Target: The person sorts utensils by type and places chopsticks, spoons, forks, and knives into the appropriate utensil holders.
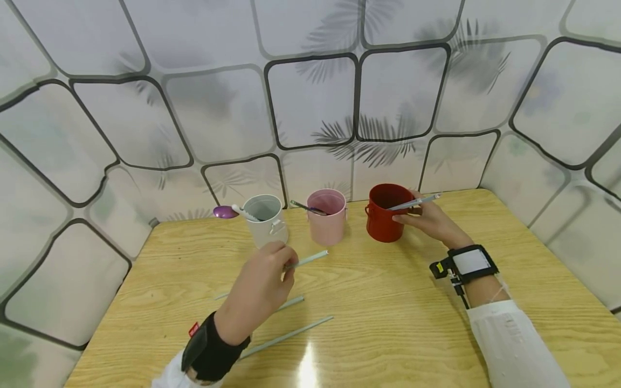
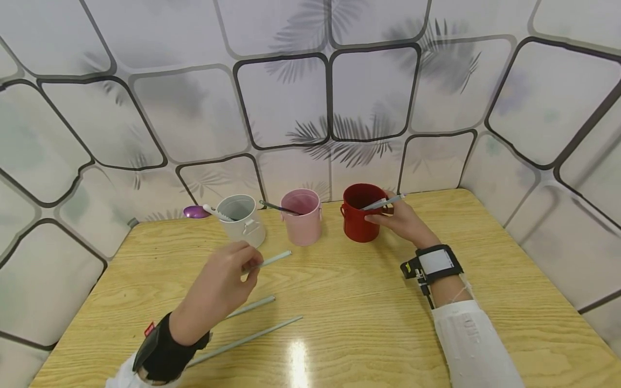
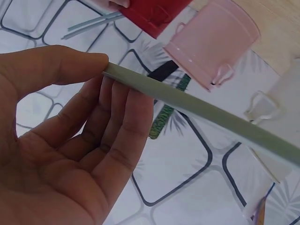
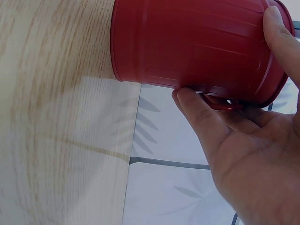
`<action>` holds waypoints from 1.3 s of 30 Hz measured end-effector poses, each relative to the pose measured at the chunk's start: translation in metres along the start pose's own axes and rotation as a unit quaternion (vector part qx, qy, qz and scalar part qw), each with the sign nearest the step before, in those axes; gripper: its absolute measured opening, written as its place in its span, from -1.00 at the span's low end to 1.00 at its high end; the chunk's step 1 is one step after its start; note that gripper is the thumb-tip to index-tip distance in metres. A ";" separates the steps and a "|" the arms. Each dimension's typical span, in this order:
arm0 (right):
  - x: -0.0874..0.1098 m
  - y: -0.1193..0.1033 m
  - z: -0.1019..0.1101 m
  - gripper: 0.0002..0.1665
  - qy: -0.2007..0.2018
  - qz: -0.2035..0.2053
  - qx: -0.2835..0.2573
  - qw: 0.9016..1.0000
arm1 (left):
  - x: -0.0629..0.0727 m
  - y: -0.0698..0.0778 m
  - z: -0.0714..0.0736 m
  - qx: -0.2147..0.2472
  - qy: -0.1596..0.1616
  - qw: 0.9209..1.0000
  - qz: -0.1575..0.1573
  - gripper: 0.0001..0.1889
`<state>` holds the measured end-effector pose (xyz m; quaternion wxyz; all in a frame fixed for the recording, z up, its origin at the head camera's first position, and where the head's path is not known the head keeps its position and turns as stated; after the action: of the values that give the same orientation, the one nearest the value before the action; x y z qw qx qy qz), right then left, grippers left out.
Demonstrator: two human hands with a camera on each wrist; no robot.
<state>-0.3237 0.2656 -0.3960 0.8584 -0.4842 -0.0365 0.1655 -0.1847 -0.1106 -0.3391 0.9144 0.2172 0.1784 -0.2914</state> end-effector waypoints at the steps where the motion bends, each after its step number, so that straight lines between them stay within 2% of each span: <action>1: 0.000 0.000 0.000 -0.11 0.000 0.000 0.000 1.000 | 0.000 0.002 0.000 0.001 0.001 1.000 -0.004 -0.78; 7: -0.001 0.002 0.001 -0.14 -0.001 0.010 0.006 1.000 | -0.003 0.014 0.004 0.008 0.019 0.999 -0.025 -0.76; 13: -0.001 0.003 0.001 -0.12 0.001 0.005 0.006 1.000 | -0.009 0.026 0.008 0.031 0.060 0.996 -0.053 -0.75; 25: 0.000 0.002 0.001 -0.17 0.001 0.017 0.003 1.000 | -0.025 0.047 0.019 0.120 0.145 0.977 -0.099 -0.75; 32: -0.001 0.003 -0.001 -0.20 0.003 0.034 -0.012 0.999 | -0.039 0.057 0.024 0.174 0.186 0.958 -0.133 -0.78; 39: 0.000 0.002 0.000 -0.17 0.002 0.018 0.003 1.000 | -0.061 0.063 0.025 0.230 0.258 0.924 -0.164 -0.84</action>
<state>-0.3244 0.2667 -0.3971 0.8567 -0.4825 -0.0255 0.1804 -0.1883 -0.0490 -0.2719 0.7012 0.4566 0.3691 -0.4044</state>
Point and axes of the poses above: each hand's wrist, its own x-axis away from the middle knuckle, its own z-axis out of the back of the hand, y = z × x, the point moved 2 cm from there along -x, towards the middle knuckle, and after that the axes turned 1 degree about -y, right-handed, at the moved point
